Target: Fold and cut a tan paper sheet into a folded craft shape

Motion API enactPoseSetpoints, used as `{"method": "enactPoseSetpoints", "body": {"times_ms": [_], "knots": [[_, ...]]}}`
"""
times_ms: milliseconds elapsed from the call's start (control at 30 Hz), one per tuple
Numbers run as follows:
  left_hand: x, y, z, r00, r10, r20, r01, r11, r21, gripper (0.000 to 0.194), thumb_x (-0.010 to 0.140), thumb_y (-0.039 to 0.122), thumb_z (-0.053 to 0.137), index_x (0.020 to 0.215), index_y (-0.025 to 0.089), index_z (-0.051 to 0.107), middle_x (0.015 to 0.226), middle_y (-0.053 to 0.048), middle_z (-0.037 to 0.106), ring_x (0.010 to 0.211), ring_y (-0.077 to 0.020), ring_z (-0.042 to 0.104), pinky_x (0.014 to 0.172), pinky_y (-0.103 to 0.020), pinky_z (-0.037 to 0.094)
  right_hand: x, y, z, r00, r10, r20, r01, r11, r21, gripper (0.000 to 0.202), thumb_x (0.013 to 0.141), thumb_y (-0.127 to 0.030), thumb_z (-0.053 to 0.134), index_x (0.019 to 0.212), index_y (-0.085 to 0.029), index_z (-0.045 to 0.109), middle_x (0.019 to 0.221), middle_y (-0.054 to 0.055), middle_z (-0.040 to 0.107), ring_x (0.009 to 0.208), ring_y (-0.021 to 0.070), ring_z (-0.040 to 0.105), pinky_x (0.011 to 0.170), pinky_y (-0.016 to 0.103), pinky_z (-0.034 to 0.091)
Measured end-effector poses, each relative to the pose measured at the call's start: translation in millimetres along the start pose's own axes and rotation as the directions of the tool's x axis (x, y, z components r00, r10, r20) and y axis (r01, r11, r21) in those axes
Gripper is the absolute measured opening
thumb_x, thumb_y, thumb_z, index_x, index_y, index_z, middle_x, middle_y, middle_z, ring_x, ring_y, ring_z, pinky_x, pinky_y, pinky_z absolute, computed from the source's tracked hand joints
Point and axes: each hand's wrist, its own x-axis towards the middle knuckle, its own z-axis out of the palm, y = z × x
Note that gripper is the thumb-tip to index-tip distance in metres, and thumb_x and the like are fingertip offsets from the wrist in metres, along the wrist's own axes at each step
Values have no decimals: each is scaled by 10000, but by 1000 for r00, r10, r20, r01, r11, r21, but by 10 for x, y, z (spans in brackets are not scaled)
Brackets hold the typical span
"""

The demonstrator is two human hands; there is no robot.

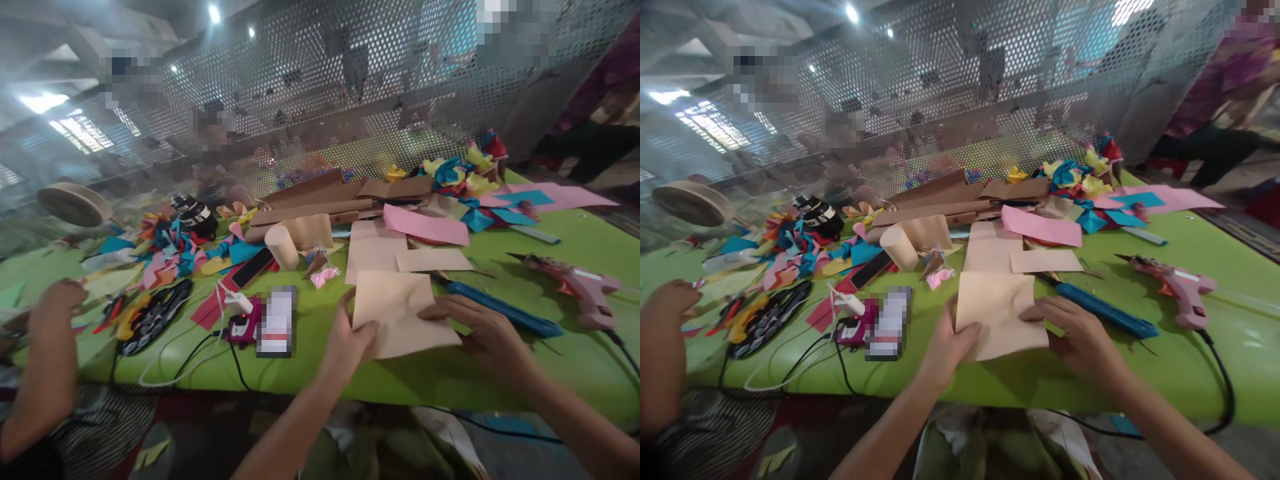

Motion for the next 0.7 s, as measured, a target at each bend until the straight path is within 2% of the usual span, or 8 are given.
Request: {"method": "enactPoseSetpoints", "body": {"times_ms": [67, 167, 233, 300, 367, 533, 633, 700], "knots": [[-58, -38, -73, 986, 167, -5, -156, 934, 322, 789, 783, 136, 696, 1503, 249, 394, 1304, -128, 662, 1141, -278, 661, 990, -441, 523, -60, -3, 2, 999, 38, 14, -39, 998, 39, 217, 796, -218, 577, 871, -269, 774, 917, 88, 781, 896, 309, 745, 772, 395, 598], [-151, -114, -200, 883, 450, 134, -370, 492, 788, 769, 803, 94, 687, 1488, 332, 430, 1516, -121, 484, 1370, -329, 486, 1106, -531, 407, -133, -27, -11, 991, 120, 67, -124, 990, 69, 198, 795, -231, 579, 834, -269, 770, 903, 85, 787, 872, 314, 750, 769, 396, 598], [-204, -149, -271, 795, 510, 327, -485, 211, 849, 650, 870, 85, 614, 1443, 367, 493, 1565, -89, 433, 1440, -309, 402, 1152, -527, 341, -181, -29, -18, 985, 144, 93, -150, 987, 61, 190, 785, -245, 584, 824, -273, 768, 890, 81, 785, 858, 320, 747, 760, 407, 597], [-238, -150, -318, 728, 437, 528, -626, 111, 772, 562, 917, 75, 523, 1402, 358, 541, 1530, -51, 495, 1442, -249, 407, 1180, -477, 305, -241, 1, -19, 981, 151, 119, -156, 987, 31, 212, 774, -230, 577, 839, -277, 772, 927, 83, 777, 881, 319, 740, 755, 405, 594], [-251, -112, -343, 688, 307, 658, -720, 175, 672, 480, 942, 92, 473, 1347, 321, 590, 1435, -27, 599, 1390, -199, 471, 1196, -446, 277, -316, 64, -18, 982, 138, 128, -135, 990, -29, 286, 754, -175, 553, 882, -284, 784, 1041, 92, 753, 951, 309, 726, 788, 403, 588], [-247, 62, -395, 708, 114, 697, -677, 388, 625, 374, 958, 286, 521, 1321, 279, 611, 1384, -68, 638, 1316, -224, 543, 1182, -479, 266, -477, 244, -46, 992, 82, 101, -62, 980, -187, 400, 708, -120, 562, 954, -334, 794, 1312, 74, 656, 1179, 323, 632, 910, 484, 550], [-245, 118, -447, 686, 65, 724, -660, 474, 583, 598, 852, 541, 659, 1380, 274, 573, 1403, -105, 621, 1323, -285, 537, 1198, -512, 223, -487, 278, -82, 982, 55, 182, -31, 991, -133, 350, 756, -148, 558, 951, -322, 791, 1288, 63, 696, 1205, 321, 614, 969, 541, 514], [-240, 113, -458, 701, 56, 711, -627, 524, 577, 679, 793, 587, 711, 1385, 285, 573, 1396, -106, 628, 1315, -298, 547, 1191, -515, 233, -454, 259, -101, 971, 59, 233, -45, 997, -63, 267, 829, -217, 563, 936, -315, 787, 1191, 63, 747, 1149, 309, 643, 963, 531, 519]]}}
